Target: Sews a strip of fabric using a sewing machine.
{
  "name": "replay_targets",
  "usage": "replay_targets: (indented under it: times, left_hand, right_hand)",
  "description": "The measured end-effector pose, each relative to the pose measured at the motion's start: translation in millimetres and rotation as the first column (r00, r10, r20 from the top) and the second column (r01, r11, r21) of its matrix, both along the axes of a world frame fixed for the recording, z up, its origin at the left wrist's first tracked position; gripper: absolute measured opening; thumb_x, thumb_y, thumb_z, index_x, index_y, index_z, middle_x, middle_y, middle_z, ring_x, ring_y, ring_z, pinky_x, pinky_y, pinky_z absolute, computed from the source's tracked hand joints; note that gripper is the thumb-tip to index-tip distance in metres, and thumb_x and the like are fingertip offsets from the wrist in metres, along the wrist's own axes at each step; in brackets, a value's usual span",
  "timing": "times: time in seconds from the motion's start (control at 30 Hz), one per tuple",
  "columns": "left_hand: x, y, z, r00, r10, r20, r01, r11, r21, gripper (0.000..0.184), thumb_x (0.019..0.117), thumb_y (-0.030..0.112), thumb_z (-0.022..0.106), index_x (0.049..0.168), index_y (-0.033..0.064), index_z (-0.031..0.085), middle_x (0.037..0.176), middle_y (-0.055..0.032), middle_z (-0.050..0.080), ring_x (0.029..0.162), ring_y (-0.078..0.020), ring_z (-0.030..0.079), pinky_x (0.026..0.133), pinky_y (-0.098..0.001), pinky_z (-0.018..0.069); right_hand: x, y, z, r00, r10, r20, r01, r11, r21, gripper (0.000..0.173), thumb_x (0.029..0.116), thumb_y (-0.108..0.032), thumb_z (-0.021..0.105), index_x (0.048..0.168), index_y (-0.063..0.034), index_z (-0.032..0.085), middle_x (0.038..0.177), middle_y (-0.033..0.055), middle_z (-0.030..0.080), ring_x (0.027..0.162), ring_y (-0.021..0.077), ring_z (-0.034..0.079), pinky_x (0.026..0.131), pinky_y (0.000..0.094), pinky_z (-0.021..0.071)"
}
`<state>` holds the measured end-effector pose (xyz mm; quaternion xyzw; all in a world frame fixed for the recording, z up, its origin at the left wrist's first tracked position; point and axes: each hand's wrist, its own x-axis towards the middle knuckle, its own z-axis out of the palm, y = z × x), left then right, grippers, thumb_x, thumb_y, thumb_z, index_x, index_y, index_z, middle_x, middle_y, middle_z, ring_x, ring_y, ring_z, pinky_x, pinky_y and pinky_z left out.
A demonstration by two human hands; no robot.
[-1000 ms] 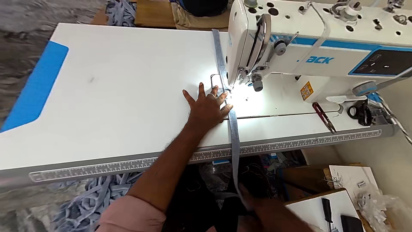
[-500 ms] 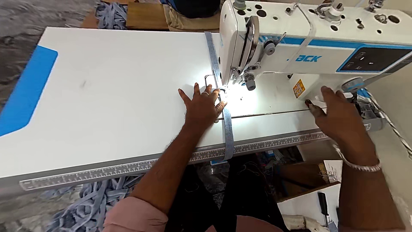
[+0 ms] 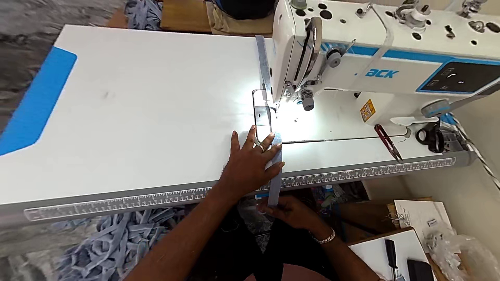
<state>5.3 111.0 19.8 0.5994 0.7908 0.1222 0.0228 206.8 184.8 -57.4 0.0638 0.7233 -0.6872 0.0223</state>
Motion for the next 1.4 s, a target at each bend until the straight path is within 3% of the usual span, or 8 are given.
replay_targets:
  times: [0.1, 0.27, 0.6, 0.87, 0.97, 1.1, 1.2, 1.4]
  left_hand:
    - [1, 1, -1, 1.000, 0.006, 0.010, -0.006, 1.000, 0.011, 0.063, 0.1021, 0.068, 0.029, 0.148, 0.0351, 0.057, 0.161, 0.0055, 0.045, 0.156, -0.0410, 0.023, 0.115, -0.0805, 0.0089]
    - [1, 0, 1, 1.000, 0.014, 0.013, -0.013, 1.000, -0.007, 0.063, 0.1017, 0.068, 0.029, 0.149, 0.0366, 0.055, 0.161, 0.0050, 0.045, 0.157, -0.0406, 0.020, 0.117, -0.0792, 0.0069]
    - [1, -1, 3, 1.000, 0.012, 0.028, -0.012, 1.000, -0.011, 0.062, 0.1010, 0.070, 0.030, 0.148, 0.0383, 0.056, 0.162, 0.0066, 0.043, 0.157, -0.0405, 0.018, 0.117, -0.0791, 0.0064]
    - [1, -1, 1, 1.000, 0.006, 0.016, -0.006, 1.000, 0.000, 0.064, 0.1005, 0.071, 0.030, 0.148, 0.0378, 0.056, 0.162, 0.0057, 0.043, 0.156, -0.0410, 0.021, 0.116, -0.0802, 0.0087]
    - [1, -1, 2, 1.000, 0.005, 0.027, -0.005, 1.000, -0.008, 0.064, 0.0999, 0.072, 0.030, 0.148, 0.0386, 0.056, 0.163, 0.0056, 0.042, 0.157, -0.0410, 0.019, 0.116, -0.0801, 0.0077]
    - [1, -1, 2, 1.000, 0.000, 0.028, 0.000, 1.000, 0.003, 0.064, 0.1001, 0.071, 0.030, 0.148, 0.0375, 0.056, 0.163, 0.0050, 0.042, 0.157, -0.0417, 0.019, 0.115, -0.0805, 0.0079]
    - [1, -1, 1, 1.000, 0.003, 0.021, -0.003, 1.000, 0.006, 0.063, 0.1012, 0.070, 0.030, 0.149, 0.0370, 0.056, 0.162, 0.0049, 0.043, 0.156, -0.0417, 0.019, 0.115, -0.0802, 0.0082]
    - [0, -1, 1, 1.000, -0.009, 0.023, 0.009, 1.000, 0.010, 0.060, 0.1047, 0.066, 0.026, 0.148, 0.0379, 0.056, 0.161, 0.0054, 0.045, 0.156, -0.0420, 0.021, 0.116, -0.0802, 0.0077]
  right_hand:
    - [14, -1, 2, 0.999, 0.013, 0.051, -0.012, 1.000, -0.012, 0.029, 0.1071, -0.023, 0.054, 0.113, -0.0018, 0.072, 0.106, 0.0031, 0.073, 0.096, 0.0051, 0.067, 0.089, 0.0262, 0.0547]
    - [27, -16, -8, 0.995, 0.034, 0.099, -0.030, 0.999, -0.032, 0.029, 0.1072, -0.025, 0.054, 0.116, -0.0024, 0.071, 0.110, 0.0037, 0.072, 0.098, 0.0048, 0.066, 0.091, 0.0260, 0.0544]
    - [26, -15, -9, 0.988, 0.034, 0.148, -0.030, 0.999, -0.026, 0.028, 0.1054, -0.027, 0.058, 0.118, -0.0049, 0.070, 0.107, 0.0017, 0.072, 0.091, 0.0024, 0.065, 0.084, 0.0221, 0.0534]
    - [25, -19, -5, 0.985, 0.080, 0.154, -0.077, 0.997, -0.028, 0.034, 0.1054, -0.033, 0.057, 0.108, -0.0025, 0.072, 0.094, 0.0020, 0.073, 0.085, 0.0036, 0.067, 0.082, 0.0252, 0.0561]
    - [24, -20, -2, 0.986, 0.089, 0.139, -0.082, 0.995, -0.049, 0.036, 0.1070, -0.034, 0.053, 0.118, -0.0029, 0.067, 0.089, 0.0014, 0.067, 0.077, 0.0043, 0.061, 0.074, 0.0243, 0.0532]
    - [26, -21, -1, 0.998, 0.001, 0.061, 0.006, 0.994, -0.114, 0.045, 0.1049, -0.035, 0.056, 0.136, -0.0026, 0.054, 0.111, 0.0045, 0.063, 0.094, 0.0067, 0.062, 0.084, 0.0264, 0.0539]
    - [26, -22, -6, 0.993, -0.089, 0.084, 0.103, 0.979, -0.175, 0.034, 0.1060, -0.027, 0.056, 0.126, -0.0005, 0.059, 0.107, 0.0076, 0.068, 0.091, 0.0146, 0.069, 0.083, 0.0334, 0.0602]
    - [26, -20, -1, 0.975, -0.143, 0.172, 0.172, 0.972, -0.162, 0.027, 0.1059, -0.027, 0.057, 0.112, -0.0027, 0.068, 0.090, 0.0034, 0.071, 0.068, 0.0101, 0.068, 0.063, 0.0269, 0.0598]
